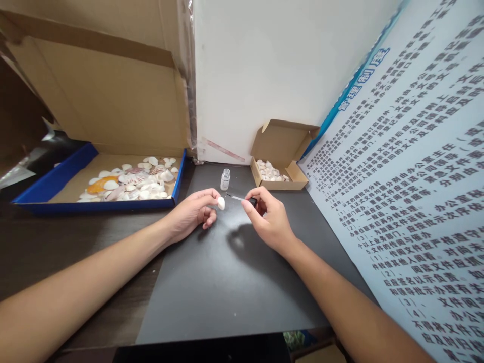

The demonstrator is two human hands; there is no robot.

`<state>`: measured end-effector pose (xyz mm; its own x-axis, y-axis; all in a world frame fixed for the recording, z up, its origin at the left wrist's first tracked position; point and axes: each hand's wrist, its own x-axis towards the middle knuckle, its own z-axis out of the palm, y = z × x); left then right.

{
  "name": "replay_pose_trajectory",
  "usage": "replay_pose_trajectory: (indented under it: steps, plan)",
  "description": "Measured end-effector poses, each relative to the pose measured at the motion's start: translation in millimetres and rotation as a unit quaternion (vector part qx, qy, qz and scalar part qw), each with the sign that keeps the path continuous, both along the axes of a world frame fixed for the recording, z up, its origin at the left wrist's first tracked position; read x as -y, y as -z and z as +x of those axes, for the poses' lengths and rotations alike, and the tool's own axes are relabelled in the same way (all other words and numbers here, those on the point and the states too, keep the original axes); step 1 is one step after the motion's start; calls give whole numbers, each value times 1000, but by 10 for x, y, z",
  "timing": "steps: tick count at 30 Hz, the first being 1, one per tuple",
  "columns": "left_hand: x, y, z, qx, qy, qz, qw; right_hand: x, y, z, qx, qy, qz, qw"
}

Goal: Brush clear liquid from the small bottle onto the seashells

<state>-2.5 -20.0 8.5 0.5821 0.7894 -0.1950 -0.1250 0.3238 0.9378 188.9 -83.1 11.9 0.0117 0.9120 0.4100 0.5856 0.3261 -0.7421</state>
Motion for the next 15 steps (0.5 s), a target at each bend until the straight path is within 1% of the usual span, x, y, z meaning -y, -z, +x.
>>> replay_pose_trajectory:
  steps: [4,8,11,15]
  plan:
    - [8,8,-4,18,19,-22,999,-6,28,1,-14,-32,-54,998]
    - [16,10,4,22,32,-22,999,-23,83,6,-10,-34,-84,996]
    - [14,20,2,18,51,-19,998,-32,121,-4,-64,-64,-117,989]
    - [18,35,-5,14,79,-15,997,-38,132,-35,-174,-89,-172,966]
